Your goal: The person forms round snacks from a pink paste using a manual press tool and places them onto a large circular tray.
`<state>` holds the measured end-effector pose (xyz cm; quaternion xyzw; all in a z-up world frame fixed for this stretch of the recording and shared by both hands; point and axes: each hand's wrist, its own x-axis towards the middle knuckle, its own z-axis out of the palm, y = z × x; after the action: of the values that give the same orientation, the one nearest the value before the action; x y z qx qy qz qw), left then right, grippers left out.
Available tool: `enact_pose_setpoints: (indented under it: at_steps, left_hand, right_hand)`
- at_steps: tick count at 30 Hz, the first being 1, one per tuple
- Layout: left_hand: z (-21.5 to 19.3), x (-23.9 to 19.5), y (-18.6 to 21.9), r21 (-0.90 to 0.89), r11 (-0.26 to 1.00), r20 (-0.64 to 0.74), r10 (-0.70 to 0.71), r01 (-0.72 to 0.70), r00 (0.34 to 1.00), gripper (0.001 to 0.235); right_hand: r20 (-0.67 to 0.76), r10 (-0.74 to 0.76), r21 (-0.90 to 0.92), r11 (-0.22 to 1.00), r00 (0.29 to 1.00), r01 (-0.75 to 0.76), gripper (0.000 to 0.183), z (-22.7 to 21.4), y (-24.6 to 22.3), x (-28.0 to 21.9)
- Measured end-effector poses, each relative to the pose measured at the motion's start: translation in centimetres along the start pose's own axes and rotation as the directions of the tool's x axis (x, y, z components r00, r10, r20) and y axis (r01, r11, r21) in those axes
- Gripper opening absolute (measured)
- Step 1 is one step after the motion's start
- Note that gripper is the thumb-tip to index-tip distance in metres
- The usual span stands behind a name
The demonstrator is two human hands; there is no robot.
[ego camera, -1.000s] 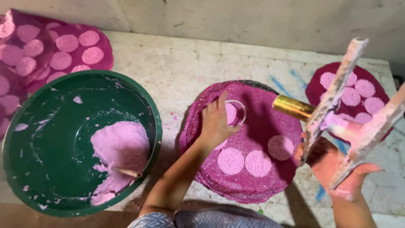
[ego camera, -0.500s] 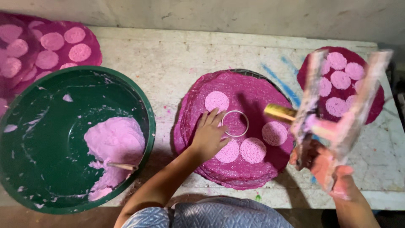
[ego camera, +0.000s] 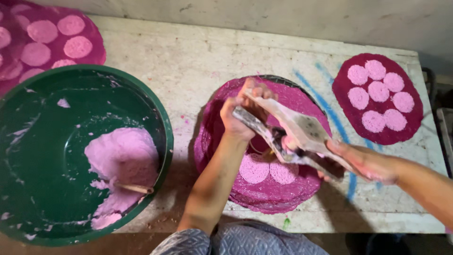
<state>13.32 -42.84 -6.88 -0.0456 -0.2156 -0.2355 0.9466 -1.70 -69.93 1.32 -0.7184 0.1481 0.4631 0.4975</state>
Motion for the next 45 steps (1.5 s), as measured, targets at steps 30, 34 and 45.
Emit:
enact_pose_setpoints:
  at_steps: [30, 34, 45]
  left_hand:
    - [-7.7, 2.6, 2.9, -0.116, 0.992, 0.055, 0.046, -0.040, 0.997, 0.027]
    - [-7.5, 1.5, 3.8, -0.031, 0.998, 0.039, 0.064, -0.062, 0.997, 0.033]
    - [-7.0, 2.2, 1.0, -0.107, 0.993, -0.104, 0.045, -0.057, 0.994, 0.030]
  right_hand:
    - [-0.392, -0.178, -0.335, 0.941, 0.902, 0.040, 0.066, 4.5, -6.7, 4.0]
    - [-0.330, -0.228, -0.319, 0.940, 0.916, 0.118, 0.074, 5.2, -5.5, 5.0]
    - [-0.417, -0.223, -0.397, 0.917, 0.881, 0.044, 0.071, 2.9, -5.1, 3.6]
